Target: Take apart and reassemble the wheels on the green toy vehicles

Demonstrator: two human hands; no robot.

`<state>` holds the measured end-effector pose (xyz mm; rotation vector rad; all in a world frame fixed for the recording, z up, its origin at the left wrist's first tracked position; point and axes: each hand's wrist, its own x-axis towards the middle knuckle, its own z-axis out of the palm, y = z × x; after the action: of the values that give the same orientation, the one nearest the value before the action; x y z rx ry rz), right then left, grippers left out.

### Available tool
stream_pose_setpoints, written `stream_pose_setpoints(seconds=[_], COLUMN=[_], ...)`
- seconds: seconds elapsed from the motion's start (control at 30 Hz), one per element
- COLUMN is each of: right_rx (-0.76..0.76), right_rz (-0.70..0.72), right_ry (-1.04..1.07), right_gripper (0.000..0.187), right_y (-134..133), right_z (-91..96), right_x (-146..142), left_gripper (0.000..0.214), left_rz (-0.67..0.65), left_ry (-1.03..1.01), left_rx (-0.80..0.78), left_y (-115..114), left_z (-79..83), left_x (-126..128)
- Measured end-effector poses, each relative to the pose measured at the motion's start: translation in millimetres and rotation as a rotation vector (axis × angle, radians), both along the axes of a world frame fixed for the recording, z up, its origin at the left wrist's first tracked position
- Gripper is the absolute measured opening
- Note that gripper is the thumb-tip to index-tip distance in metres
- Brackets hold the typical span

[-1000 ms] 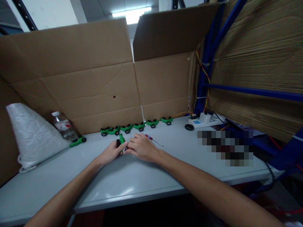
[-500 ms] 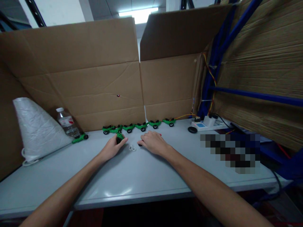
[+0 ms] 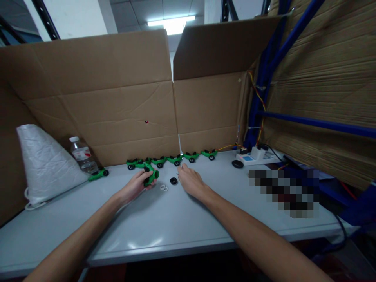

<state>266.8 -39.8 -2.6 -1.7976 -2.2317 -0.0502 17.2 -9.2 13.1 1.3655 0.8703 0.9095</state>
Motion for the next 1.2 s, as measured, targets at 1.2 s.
stream_pose_setpoints(seconds=[1.2], right_rx=[0.142], right_rz=[0.345], right_ry=[0.565], right_gripper=[0.032], right_y=[-10.7], right_z=[12.9], right_x=[-20.1], left_gripper=[0.042], left_rz=[0.05], left_ry=[0.217], left_rx=[0.337], left_y=[-14.1], left_z=[15.6], left_x=[6.1])
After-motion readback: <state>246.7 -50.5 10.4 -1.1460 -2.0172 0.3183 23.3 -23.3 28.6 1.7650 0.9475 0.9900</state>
